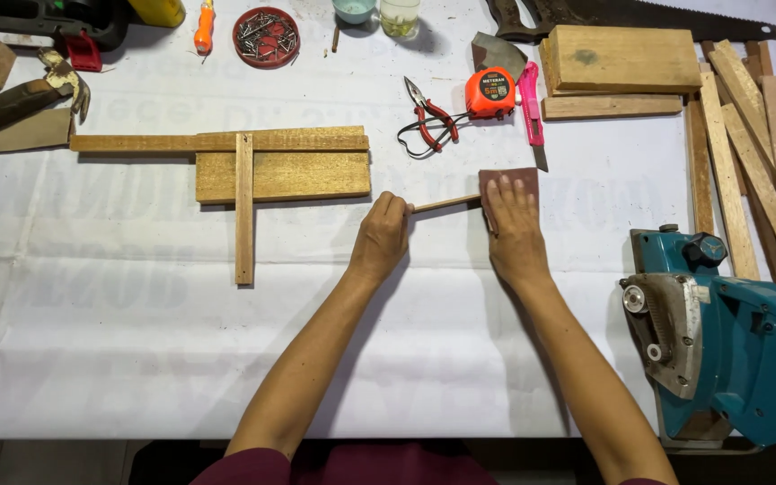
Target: Sanding small pieces of wood on a workbench.
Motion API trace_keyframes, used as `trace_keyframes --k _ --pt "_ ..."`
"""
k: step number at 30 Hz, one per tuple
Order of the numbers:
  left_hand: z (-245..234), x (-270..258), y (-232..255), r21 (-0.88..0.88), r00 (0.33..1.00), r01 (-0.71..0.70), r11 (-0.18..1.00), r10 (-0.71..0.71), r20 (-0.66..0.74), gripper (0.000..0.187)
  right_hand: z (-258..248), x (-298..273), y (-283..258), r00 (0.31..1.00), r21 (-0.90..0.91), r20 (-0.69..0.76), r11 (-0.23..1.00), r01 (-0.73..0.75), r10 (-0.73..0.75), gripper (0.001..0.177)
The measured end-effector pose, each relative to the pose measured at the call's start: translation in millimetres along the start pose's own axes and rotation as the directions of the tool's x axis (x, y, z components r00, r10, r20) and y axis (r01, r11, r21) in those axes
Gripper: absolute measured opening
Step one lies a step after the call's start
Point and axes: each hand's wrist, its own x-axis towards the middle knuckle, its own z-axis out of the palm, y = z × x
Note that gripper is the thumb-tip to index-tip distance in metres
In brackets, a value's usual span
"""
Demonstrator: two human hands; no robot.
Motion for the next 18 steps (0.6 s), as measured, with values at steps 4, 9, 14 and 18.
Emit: trace_keyframes --k 4,9,14,18 --pt "-1.3 -1.2 0.4 0.000 1.000 -0.004 1.000 0.004 -0.021 0.016 -14.8 3.3 2.2 0.993 -0.108 0.079 0.991 -0.083 0.091 0.075" --pt "-2.3 -1.7 2.0 -0.023 1.000 -0.021 1.000 0.020 -0.024 0.016 -14.0 5.9 -81.1 0.998 0.088 -0.017 0.994 0.060 -0.059 0.063" --pt "0.4 -1.4 -2.6 -0.014 0.997 -0.045 0.999 0.044 -0.057 0.009 14.4 6.8 -93.2 0.997 0.098 0.018 0.992 0.077 -0.079 0.063" --pt "-8.3 1.2 5.1 -0.044 0.999 -0.025 0.999 0.023 -0.040 0.011 15.1 3.5 -65.2 0.999 0.059 0.037 0.998 0.035 -0.037 0.063"
